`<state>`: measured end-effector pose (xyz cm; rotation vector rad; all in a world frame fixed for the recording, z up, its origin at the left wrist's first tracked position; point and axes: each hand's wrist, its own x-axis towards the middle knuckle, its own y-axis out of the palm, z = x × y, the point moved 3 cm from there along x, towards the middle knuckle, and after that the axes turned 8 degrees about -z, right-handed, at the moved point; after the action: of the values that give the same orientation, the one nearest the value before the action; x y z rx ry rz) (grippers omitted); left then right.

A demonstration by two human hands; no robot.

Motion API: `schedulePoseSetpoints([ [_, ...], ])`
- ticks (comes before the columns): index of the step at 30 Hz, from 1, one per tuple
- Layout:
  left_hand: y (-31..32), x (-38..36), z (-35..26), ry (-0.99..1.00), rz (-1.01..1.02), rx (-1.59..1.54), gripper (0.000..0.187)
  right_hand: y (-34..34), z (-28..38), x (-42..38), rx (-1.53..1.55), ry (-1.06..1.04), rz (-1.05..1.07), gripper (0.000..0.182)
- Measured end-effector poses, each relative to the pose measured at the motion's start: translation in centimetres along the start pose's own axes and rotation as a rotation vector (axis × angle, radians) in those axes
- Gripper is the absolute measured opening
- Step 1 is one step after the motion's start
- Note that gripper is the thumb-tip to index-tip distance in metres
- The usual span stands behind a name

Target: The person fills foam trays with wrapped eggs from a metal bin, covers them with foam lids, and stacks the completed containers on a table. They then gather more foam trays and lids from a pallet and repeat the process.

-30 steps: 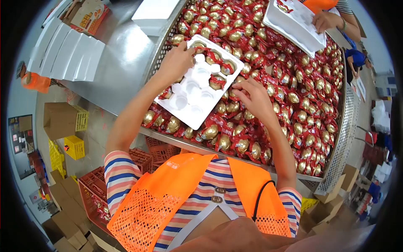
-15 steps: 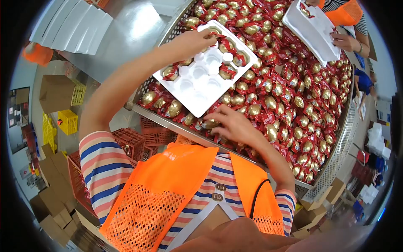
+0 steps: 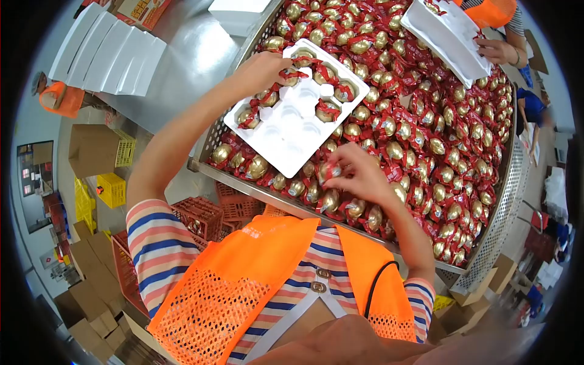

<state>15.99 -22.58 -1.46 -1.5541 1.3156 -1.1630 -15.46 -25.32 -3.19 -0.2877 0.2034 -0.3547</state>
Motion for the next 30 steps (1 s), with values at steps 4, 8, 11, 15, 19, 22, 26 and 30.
schedulePoseSetpoints([
  [4, -0.1, 0.2, 0.2, -0.033, 0.078, -0.022, 0.029, -4.1, -1.6, -1.4, 0.978, 0.165, -0.183, 0.065],
  [8, 0.2, 0.0, -0.3, -0.048, 0.063, 0.044, 0.028, -5.0, -0.6, -1.9, 1.271, 0.135, -0.185, 0.064],
  [11, -0.8, -0.3, -2.1, -0.158, 0.035, 0.077, 0.038, -4.4, -0.4, -1.7, 1.310, 0.046, -0.184, 0.057],
  [15, -1.0, -2.5, -6.3, -0.074, -0.296, -0.028, 0.045, -4.2, 0.0, -1.9, 1.366, 0.264, -0.310, 0.048],
  [19, -3.0, -3.8, -13.3, -0.037, -0.306, -0.764, 0.068, -3.6, 0.4, -1.6, 1.327, 0.457, -0.433, 0.056],
  [22, -2.3, -4.0, -17.1, -0.006, -0.318, -0.857, 0.066, -2.8, 0.8, -1.5, 1.154, 0.527, -0.474, 0.059],
  [26, 1.2, -4.3, -16.7, -0.148, -0.211, -1.058, 0.032, -2.6, 0.8, -2.0, 1.001, 0.468, -0.207, 0.066],
  [30, 2.4, -4.9, -16.9, -0.482, -0.231, -1.329, 0.018, -3.8, 2.4, -2.0, 0.731, 0.272, -0.405, 0.057],
])
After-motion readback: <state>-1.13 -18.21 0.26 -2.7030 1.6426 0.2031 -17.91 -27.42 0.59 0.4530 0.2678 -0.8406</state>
